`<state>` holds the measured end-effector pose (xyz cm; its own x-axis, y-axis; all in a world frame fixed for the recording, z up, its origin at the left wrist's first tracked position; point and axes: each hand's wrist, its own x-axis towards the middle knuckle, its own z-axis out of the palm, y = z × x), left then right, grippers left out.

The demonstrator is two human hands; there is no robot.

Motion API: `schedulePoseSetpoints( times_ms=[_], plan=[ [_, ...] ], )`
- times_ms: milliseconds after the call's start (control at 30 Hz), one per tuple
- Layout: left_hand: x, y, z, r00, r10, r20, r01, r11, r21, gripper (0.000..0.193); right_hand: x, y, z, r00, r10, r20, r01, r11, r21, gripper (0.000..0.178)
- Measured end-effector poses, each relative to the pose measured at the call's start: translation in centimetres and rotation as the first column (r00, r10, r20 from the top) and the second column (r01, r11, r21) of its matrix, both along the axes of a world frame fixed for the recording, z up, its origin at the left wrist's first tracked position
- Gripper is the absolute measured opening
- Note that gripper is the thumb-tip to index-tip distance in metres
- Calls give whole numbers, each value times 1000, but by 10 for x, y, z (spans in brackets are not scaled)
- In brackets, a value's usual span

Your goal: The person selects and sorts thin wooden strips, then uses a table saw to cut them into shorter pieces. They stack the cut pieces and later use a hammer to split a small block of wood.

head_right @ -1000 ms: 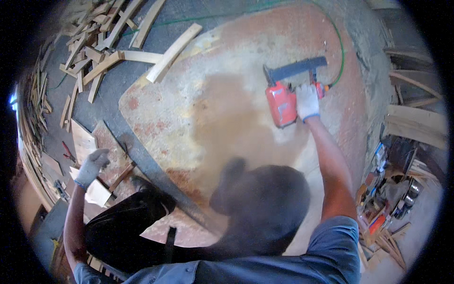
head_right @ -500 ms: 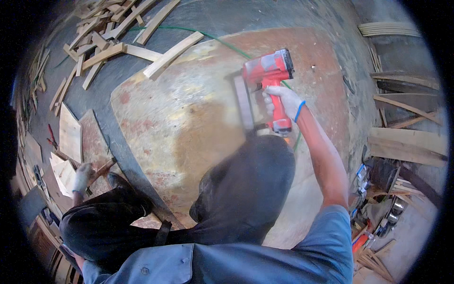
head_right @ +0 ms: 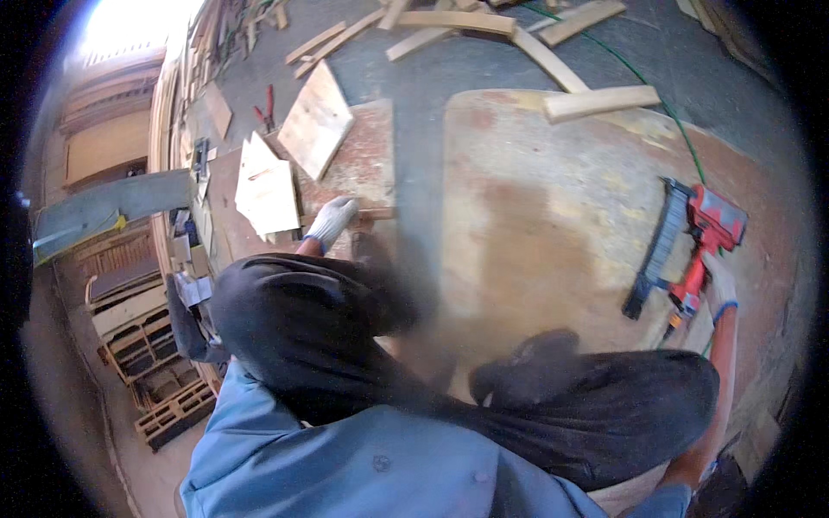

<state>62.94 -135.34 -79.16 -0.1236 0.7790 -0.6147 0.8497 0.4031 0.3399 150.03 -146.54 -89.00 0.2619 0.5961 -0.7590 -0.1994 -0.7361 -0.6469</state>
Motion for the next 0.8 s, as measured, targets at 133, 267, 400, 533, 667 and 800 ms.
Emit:
schedulePoseSetpoints(
  times_ms=[133,267,400,533,667,800],
  plan=[
    [-62,27,-56,974,221,-42,-202,943,265,50,57,-9,10,723,519,455,-343,842,-416,30],
    [-111,47,-58,847,412,-337,-282,885,371,56,-23,50,61,489,667,562,-429,745,-510,35],
    [-171,76,-83,831,548,-98,-492,805,330,48,-165,133,118,382,740,553,-766,588,-259,33],
    [-196,78,-100,452,783,427,-882,464,83,39,-359,189,155,-91,873,479,-941,82,-329,36],
    [-133,77,-93,23,618,786,-853,422,-307,39,-531,188,103,-351,733,582,-936,-285,-206,31],
    [-54,70,-48,177,742,647,-542,622,-565,43,-685,172,74,-306,707,637,-952,-215,-219,30]
  ],
)
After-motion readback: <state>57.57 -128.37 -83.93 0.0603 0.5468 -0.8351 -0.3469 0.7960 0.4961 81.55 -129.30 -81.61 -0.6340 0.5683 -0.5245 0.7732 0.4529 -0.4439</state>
